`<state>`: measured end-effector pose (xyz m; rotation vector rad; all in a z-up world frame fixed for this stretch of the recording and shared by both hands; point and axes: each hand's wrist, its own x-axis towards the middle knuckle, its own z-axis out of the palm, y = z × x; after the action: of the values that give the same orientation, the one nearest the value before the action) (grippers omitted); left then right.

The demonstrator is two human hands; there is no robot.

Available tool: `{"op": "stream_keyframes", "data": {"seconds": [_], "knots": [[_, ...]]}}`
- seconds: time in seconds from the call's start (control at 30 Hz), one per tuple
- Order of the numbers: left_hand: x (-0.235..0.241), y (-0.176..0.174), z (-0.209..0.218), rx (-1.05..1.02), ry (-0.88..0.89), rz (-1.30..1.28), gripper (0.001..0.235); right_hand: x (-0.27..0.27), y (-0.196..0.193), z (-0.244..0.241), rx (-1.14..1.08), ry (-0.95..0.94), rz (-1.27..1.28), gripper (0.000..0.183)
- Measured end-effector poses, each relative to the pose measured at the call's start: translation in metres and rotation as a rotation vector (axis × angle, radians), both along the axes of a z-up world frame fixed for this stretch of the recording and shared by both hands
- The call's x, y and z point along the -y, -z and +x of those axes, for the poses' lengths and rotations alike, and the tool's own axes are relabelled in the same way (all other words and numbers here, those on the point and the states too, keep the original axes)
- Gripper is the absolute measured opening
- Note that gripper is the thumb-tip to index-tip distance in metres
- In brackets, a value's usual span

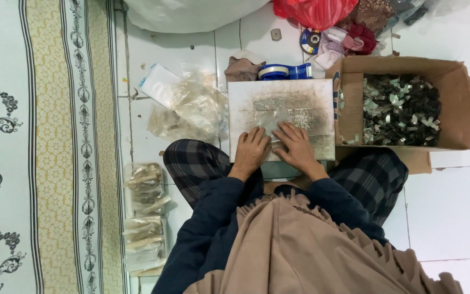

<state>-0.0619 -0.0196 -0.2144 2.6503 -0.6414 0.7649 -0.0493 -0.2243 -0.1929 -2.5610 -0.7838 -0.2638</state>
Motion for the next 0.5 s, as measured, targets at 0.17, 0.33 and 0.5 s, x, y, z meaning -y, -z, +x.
{"op": "stream_keyframes", "data": {"seconds": [0.17,0.33,0.5], "knots": [[0.000,-0.004,0.000,-0.041,-0.003,0.029,0.043,-0.002,0.005,0.005,-0.019,0.044,0.059,0.022],[0.000,0.011,0.006,-0.061,0.007,0.032,0.028,0.005,0.013,0.010,-0.057,0.060,0.117,0.014],[-0.002,0.015,0.002,-0.317,0.001,-0.132,0.014,0.005,-0.012,0.001,-0.187,0.070,0.208,0.012]]}}
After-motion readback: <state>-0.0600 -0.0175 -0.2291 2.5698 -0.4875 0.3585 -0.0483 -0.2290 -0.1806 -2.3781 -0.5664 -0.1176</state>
